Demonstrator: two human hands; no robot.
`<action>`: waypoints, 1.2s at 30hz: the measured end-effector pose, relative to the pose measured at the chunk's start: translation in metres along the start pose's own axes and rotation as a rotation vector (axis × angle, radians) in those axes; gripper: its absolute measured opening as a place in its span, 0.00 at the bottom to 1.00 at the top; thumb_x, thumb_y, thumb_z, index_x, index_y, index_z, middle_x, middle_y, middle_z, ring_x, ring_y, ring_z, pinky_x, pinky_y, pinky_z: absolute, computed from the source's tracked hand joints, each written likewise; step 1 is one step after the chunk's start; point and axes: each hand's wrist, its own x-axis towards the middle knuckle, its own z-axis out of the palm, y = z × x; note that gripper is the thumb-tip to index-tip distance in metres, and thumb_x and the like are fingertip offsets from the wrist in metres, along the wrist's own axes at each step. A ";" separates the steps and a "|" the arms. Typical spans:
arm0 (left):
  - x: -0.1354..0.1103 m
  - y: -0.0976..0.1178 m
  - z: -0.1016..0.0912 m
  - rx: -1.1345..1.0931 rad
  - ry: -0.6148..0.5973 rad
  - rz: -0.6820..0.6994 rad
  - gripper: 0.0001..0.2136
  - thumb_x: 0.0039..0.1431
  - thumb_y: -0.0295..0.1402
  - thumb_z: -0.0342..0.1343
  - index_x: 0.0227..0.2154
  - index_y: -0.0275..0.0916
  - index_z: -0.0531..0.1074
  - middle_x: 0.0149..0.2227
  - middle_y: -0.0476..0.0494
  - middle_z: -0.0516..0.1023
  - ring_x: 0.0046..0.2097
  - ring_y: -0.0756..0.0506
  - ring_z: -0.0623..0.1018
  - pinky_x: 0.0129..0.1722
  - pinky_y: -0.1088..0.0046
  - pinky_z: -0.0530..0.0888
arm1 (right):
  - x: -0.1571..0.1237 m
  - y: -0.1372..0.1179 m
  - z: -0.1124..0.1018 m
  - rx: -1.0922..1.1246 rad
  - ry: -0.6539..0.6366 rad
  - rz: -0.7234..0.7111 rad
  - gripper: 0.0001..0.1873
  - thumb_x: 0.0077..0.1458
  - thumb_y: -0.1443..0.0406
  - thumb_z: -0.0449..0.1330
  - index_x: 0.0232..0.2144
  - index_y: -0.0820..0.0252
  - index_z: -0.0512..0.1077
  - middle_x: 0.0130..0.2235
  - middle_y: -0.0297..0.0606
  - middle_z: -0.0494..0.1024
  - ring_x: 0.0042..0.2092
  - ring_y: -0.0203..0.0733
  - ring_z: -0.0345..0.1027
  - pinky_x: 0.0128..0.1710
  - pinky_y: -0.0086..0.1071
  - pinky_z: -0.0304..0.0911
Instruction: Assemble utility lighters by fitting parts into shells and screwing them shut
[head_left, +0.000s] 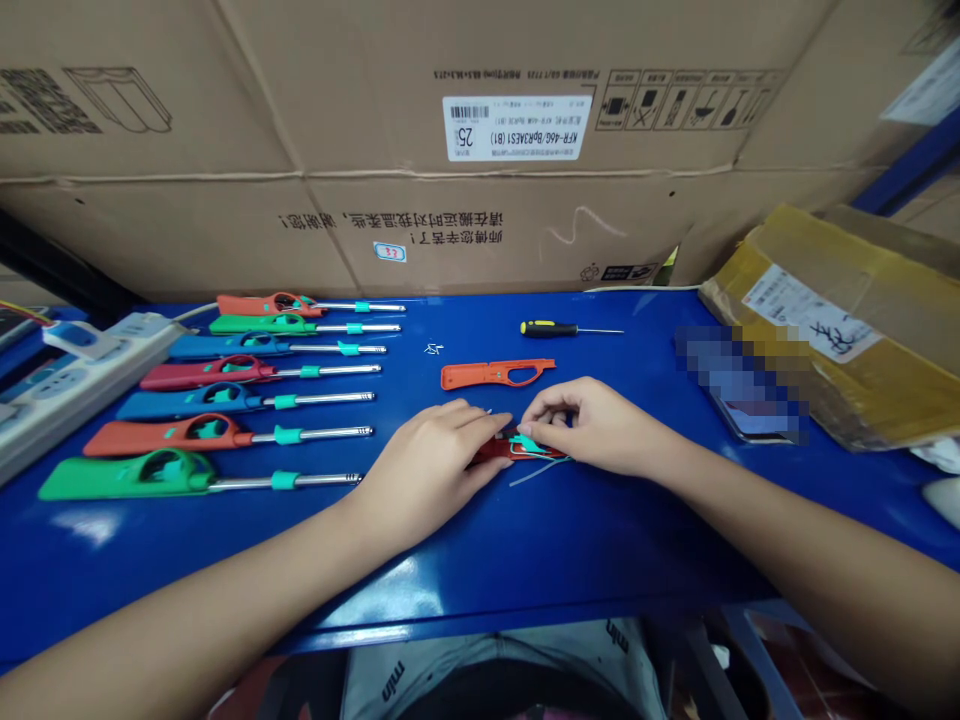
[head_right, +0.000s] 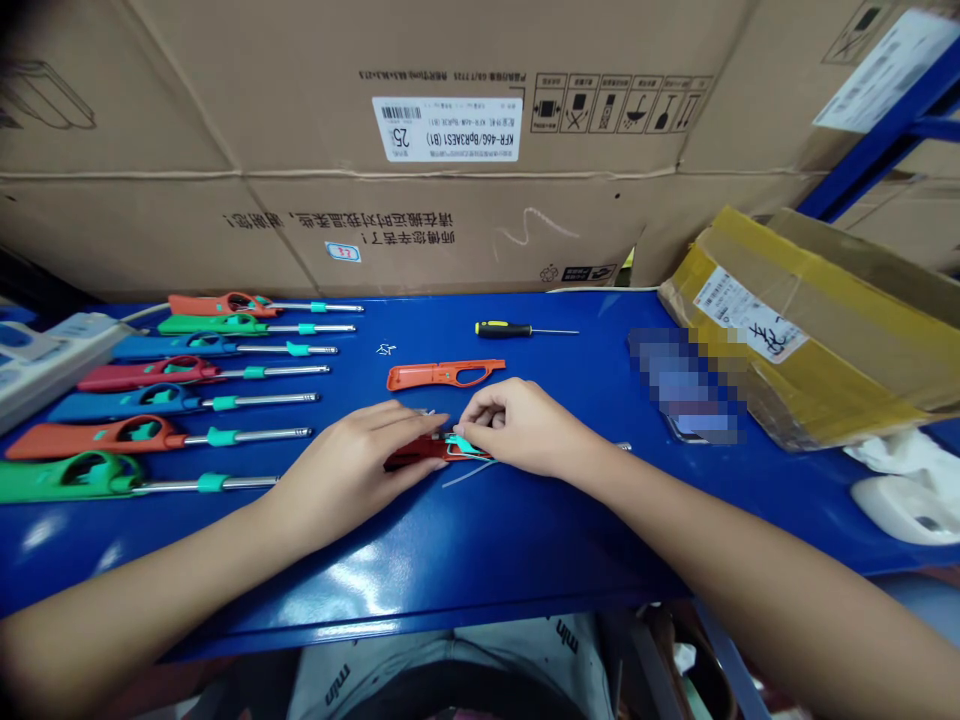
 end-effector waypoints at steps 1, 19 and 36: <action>0.000 0.000 0.000 0.001 0.003 0.000 0.15 0.65 0.35 0.59 0.52 0.36 0.75 0.43 0.41 0.81 0.45 0.40 0.79 0.45 0.60 0.77 | 0.000 -0.001 0.000 -0.002 0.004 -0.002 0.07 0.53 0.63 0.63 0.29 0.61 0.78 0.27 0.34 0.77 0.29 0.35 0.67 0.29 0.29 0.60; 0.000 0.003 0.002 -0.038 0.028 -0.014 0.11 0.65 0.33 0.59 0.48 0.42 0.78 0.45 0.43 0.78 0.45 0.42 0.76 0.43 0.63 0.77 | 0.003 0.001 -0.002 0.020 0.017 0.004 0.08 0.52 0.63 0.62 0.28 0.63 0.78 0.25 0.33 0.75 0.27 0.33 0.62 0.26 0.29 0.56; 0.003 0.006 0.003 0.011 -0.027 -0.008 0.11 0.67 0.34 0.57 0.48 0.41 0.78 0.43 0.42 0.77 0.45 0.41 0.74 0.44 0.61 0.73 | -0.001 0.000 0.003 -0.169 0.089 -0.016 0.04 0.54 0.66 0.61 0.27 0.59 0.74 0.24 0.31 0.73 0.26 0.32 0.62 0.26 0.28 0.56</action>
